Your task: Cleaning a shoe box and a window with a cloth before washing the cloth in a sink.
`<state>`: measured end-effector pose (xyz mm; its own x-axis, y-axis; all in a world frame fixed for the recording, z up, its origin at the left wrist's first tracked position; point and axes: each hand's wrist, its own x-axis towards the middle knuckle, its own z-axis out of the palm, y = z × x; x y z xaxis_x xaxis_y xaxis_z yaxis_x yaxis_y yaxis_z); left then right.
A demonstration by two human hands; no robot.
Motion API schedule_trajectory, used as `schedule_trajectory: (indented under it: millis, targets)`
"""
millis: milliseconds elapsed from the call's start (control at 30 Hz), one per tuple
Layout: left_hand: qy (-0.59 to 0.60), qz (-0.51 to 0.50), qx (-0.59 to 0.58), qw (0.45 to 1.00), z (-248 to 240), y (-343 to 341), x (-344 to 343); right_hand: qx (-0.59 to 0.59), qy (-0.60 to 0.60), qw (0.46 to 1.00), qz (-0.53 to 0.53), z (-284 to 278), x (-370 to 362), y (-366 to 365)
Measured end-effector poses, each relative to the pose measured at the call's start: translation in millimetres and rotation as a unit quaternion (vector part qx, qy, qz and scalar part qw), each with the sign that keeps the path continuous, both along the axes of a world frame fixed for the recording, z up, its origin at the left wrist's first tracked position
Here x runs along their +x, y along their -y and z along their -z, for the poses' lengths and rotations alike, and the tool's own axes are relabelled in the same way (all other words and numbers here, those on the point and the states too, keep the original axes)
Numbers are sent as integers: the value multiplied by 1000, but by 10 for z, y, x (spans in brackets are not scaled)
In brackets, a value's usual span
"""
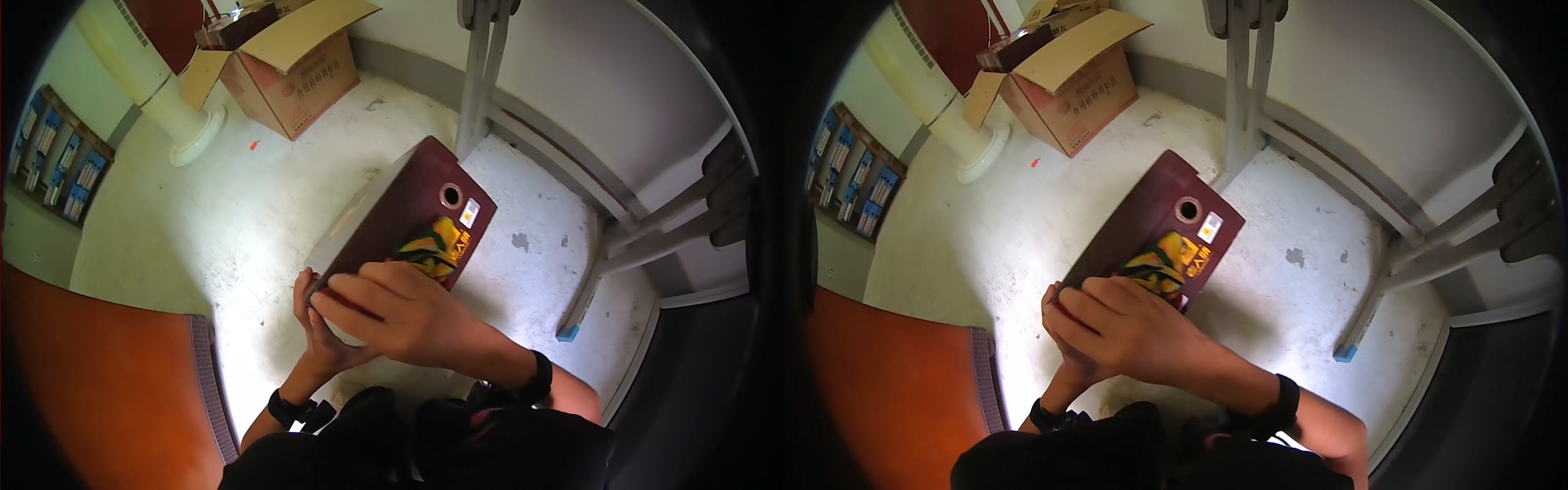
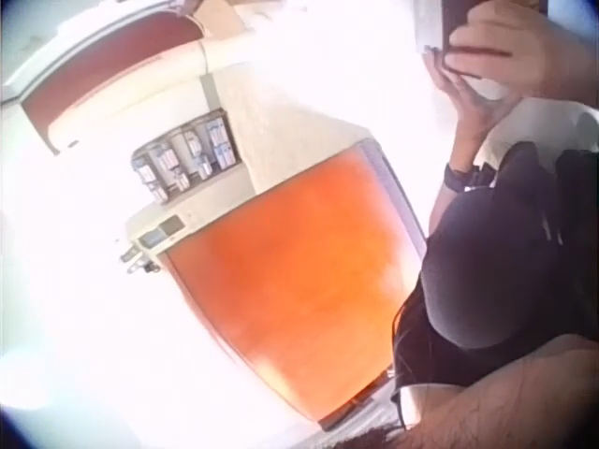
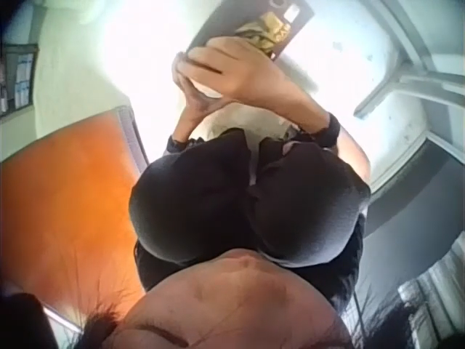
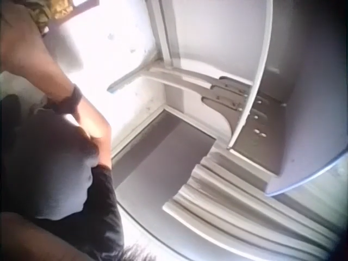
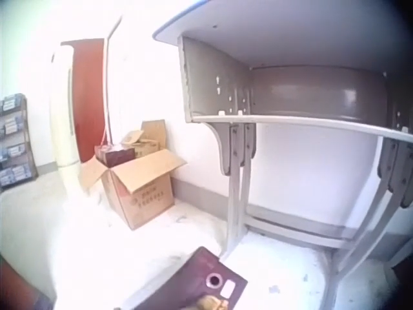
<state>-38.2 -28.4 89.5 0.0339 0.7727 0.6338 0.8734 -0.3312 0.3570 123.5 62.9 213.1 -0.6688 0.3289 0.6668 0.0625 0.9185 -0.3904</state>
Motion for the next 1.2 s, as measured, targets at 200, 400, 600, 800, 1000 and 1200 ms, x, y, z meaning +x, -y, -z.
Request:
schedule_trajectory:
  millis: [200,400,600,800,1000,1200]
  targets:
    - [59,56,11,997,-236,-54,-50,-19,-67,973,219,48,121,-957]
    - [111,65,12,992,-109,-83,129,28,-68,997,34,103,-79,-246]
    - [0,26,55,998,-197,-20,179,38,-18,997,65,85,92,-649]
    - [21,32,69,997,-95,-34,211,24,-69,981,180,251,253,-476]
    - [-57,-25,-76,995,240,104,21,24,-22,999,11,226,199,214]
    - [31,49,69,996,-143,-22,206,-191,-118,928,296,335,707,-814]
